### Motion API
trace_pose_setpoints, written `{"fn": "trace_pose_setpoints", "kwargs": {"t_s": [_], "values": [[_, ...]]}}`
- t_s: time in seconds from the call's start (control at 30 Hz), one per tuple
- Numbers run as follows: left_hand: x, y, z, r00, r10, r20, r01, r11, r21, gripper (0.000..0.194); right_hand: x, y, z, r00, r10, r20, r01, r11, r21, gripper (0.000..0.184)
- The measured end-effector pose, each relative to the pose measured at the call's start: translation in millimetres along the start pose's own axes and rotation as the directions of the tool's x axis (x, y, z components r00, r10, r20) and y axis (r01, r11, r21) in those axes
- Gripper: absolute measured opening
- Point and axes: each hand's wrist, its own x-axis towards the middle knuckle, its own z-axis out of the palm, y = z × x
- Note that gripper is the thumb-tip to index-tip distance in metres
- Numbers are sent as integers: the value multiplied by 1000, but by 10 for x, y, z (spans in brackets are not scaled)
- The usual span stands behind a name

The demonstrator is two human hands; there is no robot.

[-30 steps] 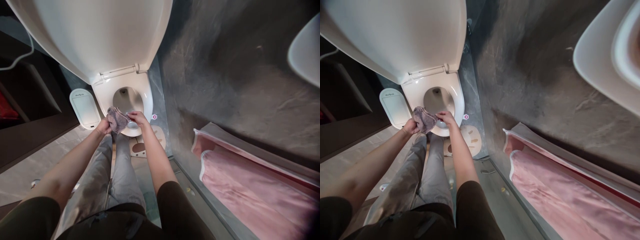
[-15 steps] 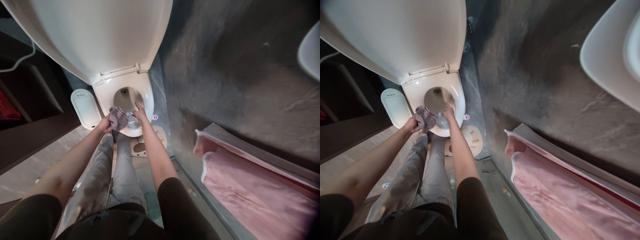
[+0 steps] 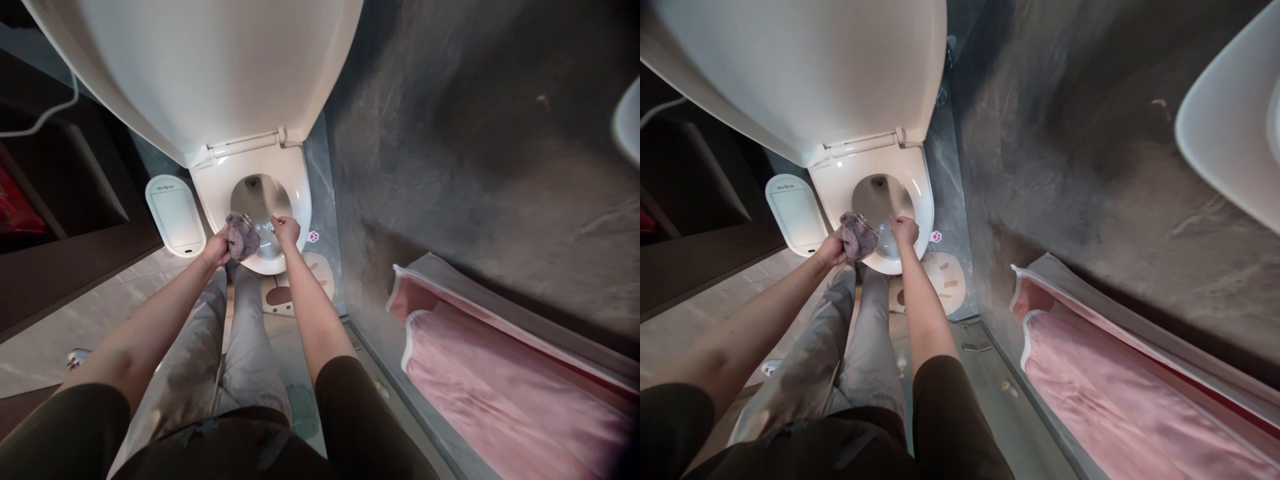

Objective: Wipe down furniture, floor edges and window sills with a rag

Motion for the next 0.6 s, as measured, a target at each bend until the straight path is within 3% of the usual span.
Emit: {"fn": "trace_pose_setpoints", "kwargs": {"t_s": [0.13, 0.23, 0.33, 0.4, 0.5, 0.53, 0.6], "values": [[3, -7, 1, 1000, 5, 2, -5, 1000, 23, 15, -15, 36, 23, 999, -34, 19, 34, 999, 25, 39], [7, -17, 8, 1000, 13, 20, -14, 999, 50, 16, -6, 70, 30, 1000, -9, 11, 8, 999, 42, 27], [24, -58, 28, 997, 80, 14, -81, 993, 85, 20, -51, 75, 14, 999, -11, 41, 2, 976, 219, 42], [24, -100, 63, 989, 148, 24, -150, 978, 146, 21, -139, 61, 10, 987, -29, 158, -44, 896, 441, 47], [-39, -150, 164, 972, 209, 108, -233, 923, 306, 26, -311, 52, 41, 929, -140, 344, -149, 708, 690, 42], [-79, -156, 205, 966, 209, 150, -250, 898, 363, 31, -357, 59, 56, 922, -183, 341, -149, 646, 749, 41], [-171, -145, 282, 953, 174, 248, -274, 843, 462, 36, -406, 93, 78, 951, -192, 241, -107, 530, 841, 37]]}}
